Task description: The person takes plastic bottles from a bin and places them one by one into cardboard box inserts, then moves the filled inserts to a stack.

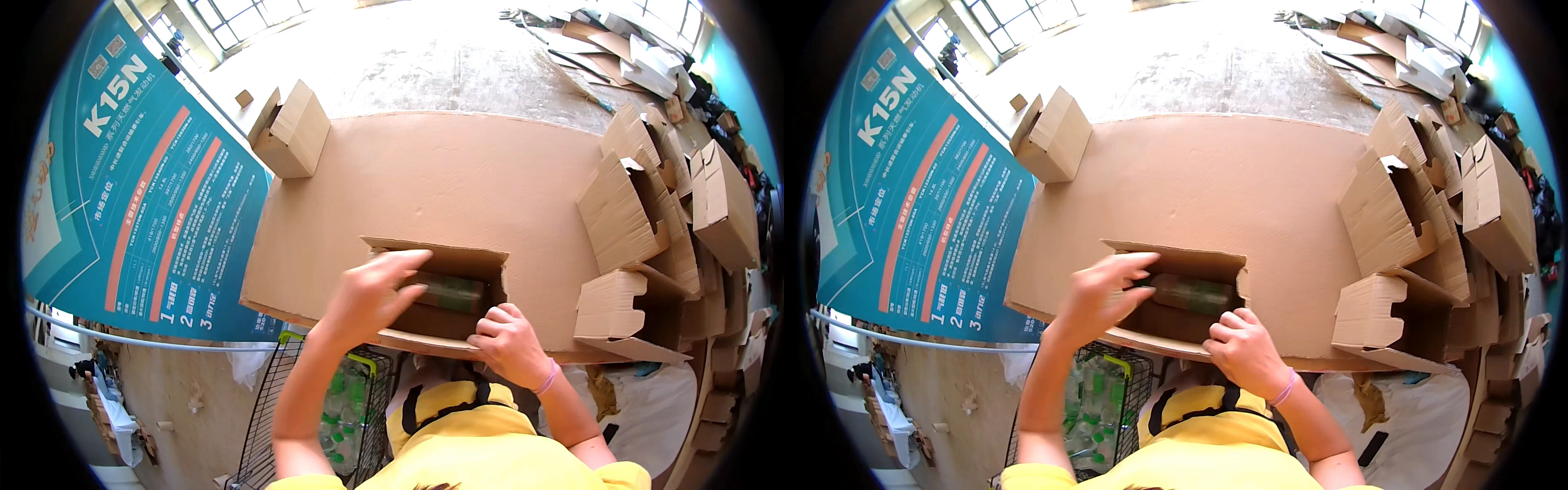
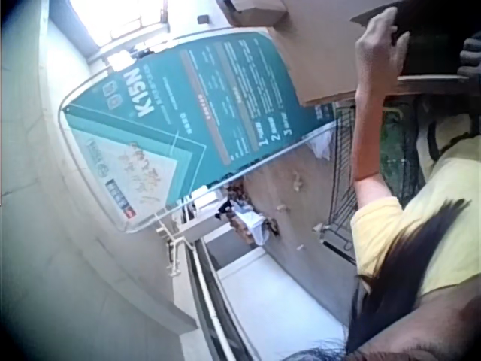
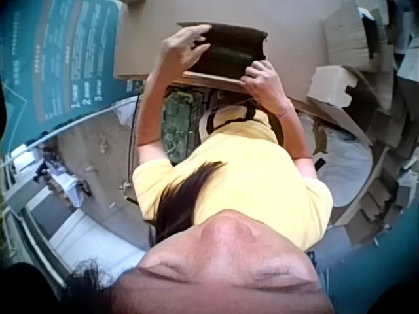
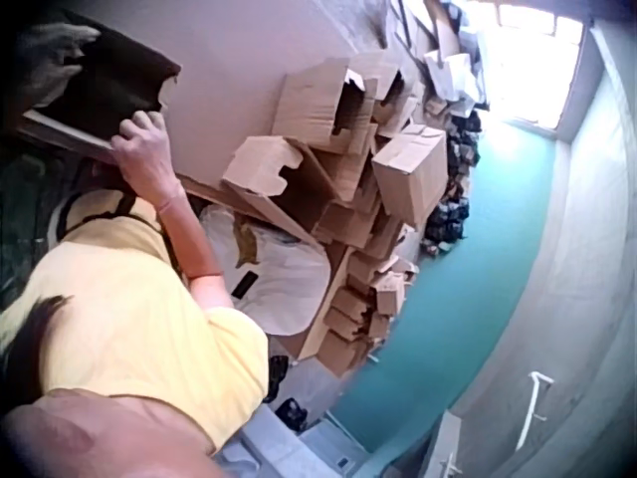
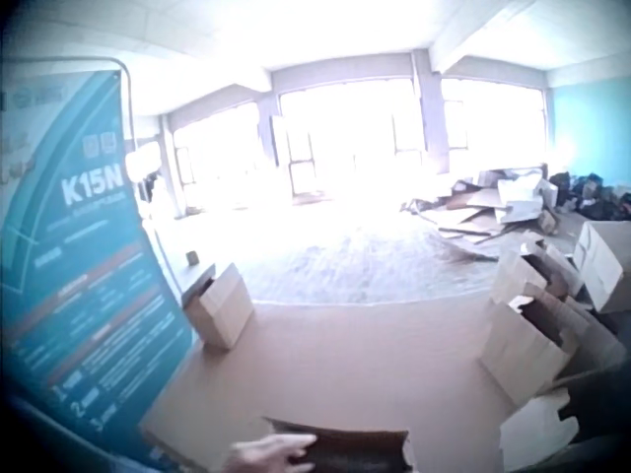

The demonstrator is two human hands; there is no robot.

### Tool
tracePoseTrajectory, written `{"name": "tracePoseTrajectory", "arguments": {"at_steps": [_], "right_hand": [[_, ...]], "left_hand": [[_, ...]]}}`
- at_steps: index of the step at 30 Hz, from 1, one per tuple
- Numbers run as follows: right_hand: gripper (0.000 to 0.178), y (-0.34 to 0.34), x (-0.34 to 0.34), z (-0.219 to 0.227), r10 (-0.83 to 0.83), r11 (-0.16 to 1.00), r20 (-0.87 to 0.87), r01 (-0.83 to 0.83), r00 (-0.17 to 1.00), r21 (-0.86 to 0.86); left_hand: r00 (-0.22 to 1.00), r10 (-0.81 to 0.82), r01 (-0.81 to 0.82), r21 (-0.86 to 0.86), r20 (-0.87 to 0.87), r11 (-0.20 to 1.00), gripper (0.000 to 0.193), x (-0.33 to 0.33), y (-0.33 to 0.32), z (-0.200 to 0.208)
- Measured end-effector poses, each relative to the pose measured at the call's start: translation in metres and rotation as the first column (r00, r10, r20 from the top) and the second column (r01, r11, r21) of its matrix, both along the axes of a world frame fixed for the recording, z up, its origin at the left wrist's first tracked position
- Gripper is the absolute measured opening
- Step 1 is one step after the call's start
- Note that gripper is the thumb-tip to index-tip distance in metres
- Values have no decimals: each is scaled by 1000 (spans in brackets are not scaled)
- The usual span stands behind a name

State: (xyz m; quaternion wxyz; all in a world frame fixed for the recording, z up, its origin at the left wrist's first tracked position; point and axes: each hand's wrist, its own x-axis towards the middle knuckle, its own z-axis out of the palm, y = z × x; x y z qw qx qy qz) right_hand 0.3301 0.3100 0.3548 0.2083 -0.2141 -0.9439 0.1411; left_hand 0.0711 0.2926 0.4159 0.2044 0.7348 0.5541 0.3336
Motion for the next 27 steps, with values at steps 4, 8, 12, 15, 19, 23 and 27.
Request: {"name": "tracePoseTrajectory", "arguments": {"at_steps": [4, 8, 12, 15, 19, 23, 27], "right_hand": [[6, -1, -5, 6, -6, 999, 46, 8, 999, -45], [6, -1, -12, 10, -21, 996, 46, 24, 999, -83], [7, -2, -20, 14, -41, 992, 64, 48, 997, -117], [8, -6, -18, 9, -104, 989, 105, 114, 989, -93], [6, -13, -23, 12, -164, 980, 96, 173, 982, -97], [5, -20, -22, 10, -204, 973, 99, 213, 974, -90], [7, -22, -22, 11, -211, 974, 90, 217, 973, -58]], "left_hand": [[634, 562, -682, 41, 532, 730, 17, -81, -100, -58], [509, 776, -853, -338, -373, 397, 36, -152, -233, -273], [735, 426, -672, -652, -527, 351, 73, -103, -315, -408], [692, 306, -718, -581, -654, 383, 87, -77, -287, -411], [692, 509, -681, -697, -512, 224, 85, -107, -279, -424], [753, 213, -658, -725, -623, 205, 82, -110, -262, -441], [635, 258, -762, -536, -728, 365, 90, -83, -272, -466]]}}
